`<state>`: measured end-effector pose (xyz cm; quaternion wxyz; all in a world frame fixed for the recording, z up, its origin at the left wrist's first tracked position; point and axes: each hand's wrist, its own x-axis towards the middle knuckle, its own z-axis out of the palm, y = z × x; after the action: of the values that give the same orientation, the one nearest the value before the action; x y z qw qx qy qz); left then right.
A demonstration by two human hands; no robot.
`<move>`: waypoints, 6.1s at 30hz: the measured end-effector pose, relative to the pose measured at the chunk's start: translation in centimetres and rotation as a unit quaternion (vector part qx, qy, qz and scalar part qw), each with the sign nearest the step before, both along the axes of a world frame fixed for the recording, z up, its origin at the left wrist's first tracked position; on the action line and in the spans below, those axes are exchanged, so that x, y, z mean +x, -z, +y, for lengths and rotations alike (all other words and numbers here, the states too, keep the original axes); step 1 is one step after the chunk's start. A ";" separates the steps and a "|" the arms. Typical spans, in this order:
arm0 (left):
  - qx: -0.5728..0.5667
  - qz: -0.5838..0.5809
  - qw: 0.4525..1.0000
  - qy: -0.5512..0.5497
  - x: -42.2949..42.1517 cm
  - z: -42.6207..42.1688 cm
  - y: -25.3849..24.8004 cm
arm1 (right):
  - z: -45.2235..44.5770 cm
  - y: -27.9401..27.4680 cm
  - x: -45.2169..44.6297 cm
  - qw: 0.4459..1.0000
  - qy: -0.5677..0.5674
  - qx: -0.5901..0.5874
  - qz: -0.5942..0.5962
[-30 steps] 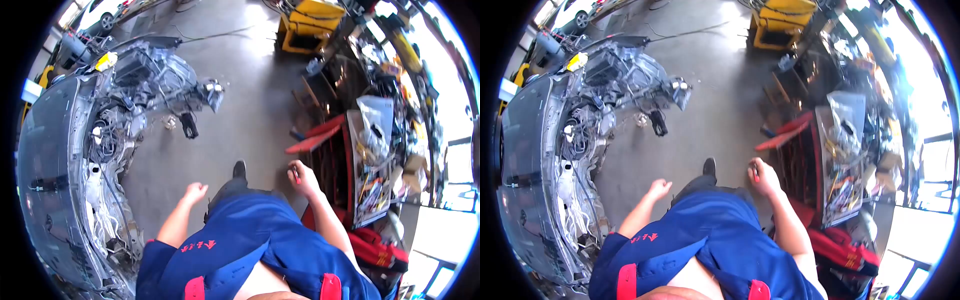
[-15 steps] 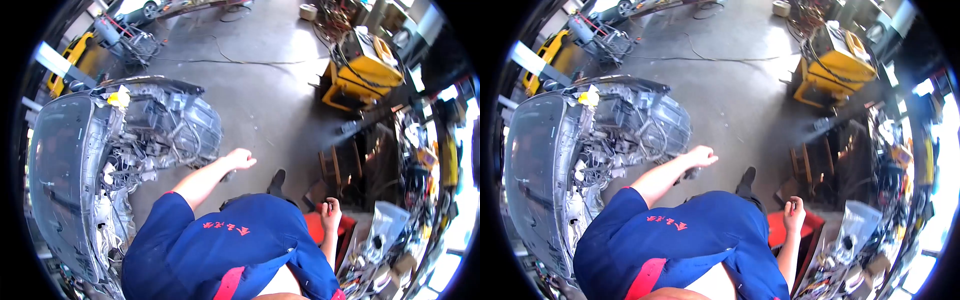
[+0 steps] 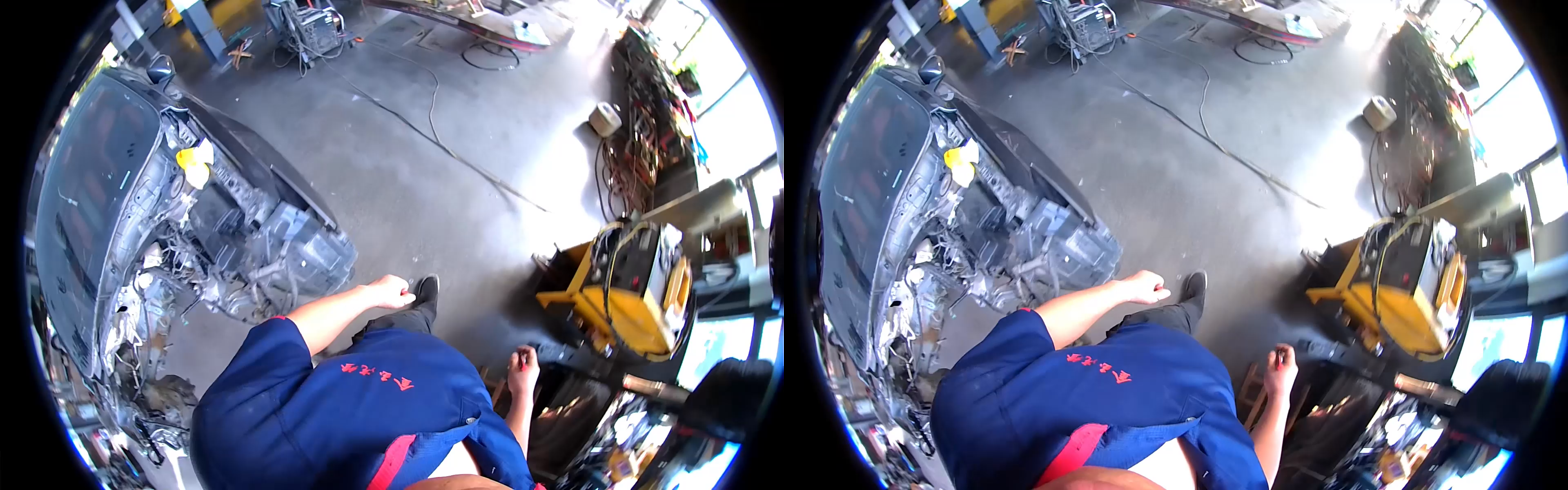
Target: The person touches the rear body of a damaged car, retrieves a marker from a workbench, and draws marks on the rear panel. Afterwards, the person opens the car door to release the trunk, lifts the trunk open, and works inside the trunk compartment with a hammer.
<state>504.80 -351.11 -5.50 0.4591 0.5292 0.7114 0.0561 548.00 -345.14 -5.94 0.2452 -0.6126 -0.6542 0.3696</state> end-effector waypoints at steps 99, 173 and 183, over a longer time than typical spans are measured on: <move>-0.010 -0.045 0.509 -0.859 -223.4 -9.0 16.5 | 32.1 8.3 -297.2 0.701 -0.642 -0.307 -0.050; -0.081 0.022 0.892 -0.444 -447.7 5.1 10.8 | 44.4 10.9 -452.7 0.892 -0.251 -0.264 -0.268; 0.016 0.002 0.891 -0.454 -478.9 35.2 8.6 | 52.2 11.9 -461.2 0.885 0.109 -0.450 -0.043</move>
<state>25.86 -315.88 -14.09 0.3735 0.1559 0.8741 0.2686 86.77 -292.90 -17.87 -0.0469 -0.7401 -0.3565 0.5683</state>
